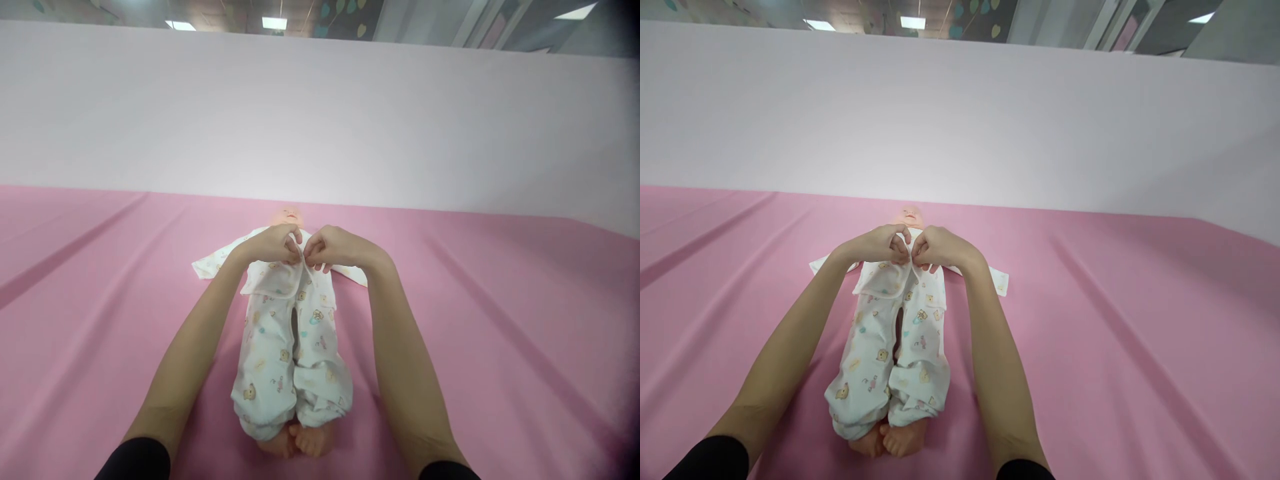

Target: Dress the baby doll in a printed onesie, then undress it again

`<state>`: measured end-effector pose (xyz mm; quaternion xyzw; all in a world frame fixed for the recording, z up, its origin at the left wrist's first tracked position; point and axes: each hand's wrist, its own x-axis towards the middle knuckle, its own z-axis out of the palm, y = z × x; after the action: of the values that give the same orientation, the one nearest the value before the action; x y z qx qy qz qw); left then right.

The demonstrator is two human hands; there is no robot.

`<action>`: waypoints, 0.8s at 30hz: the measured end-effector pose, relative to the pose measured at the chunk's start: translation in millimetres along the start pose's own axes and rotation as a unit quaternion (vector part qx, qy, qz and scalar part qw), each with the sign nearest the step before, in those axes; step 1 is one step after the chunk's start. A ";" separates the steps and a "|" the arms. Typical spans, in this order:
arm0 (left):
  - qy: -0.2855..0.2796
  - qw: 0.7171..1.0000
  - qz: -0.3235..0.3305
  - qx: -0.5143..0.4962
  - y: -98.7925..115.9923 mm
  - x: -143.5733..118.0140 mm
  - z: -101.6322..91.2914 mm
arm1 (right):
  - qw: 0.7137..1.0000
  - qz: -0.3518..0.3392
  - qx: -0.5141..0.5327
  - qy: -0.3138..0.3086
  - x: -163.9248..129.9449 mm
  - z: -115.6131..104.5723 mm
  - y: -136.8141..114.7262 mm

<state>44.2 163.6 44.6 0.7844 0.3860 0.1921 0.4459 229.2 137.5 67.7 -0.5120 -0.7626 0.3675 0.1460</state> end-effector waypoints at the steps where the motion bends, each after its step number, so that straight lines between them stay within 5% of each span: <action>1: -0.001 1.000 0.000 -0.001 -0.5 0.5 0.0 | 1.000 -0.001 0.000 0.005 0.7 0.6 0.0; 15: 0.018 0.998 -0.040 0.033 5.7 1.6 2.6 | 0.998 -0.002 -0.053 0.014 12.5 9.8 1.4; 24: 0.002 0.999 -0.043 0.032 2.6 2.3 2.0 | 1.000 0.017 0.018 -0.019 14.3 6.6 7.1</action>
<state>48.0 163.5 45.7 0.7803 0.4262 0.1621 0.4279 223.9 148.9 55.9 -0.5155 -0.7496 0.3929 0.1344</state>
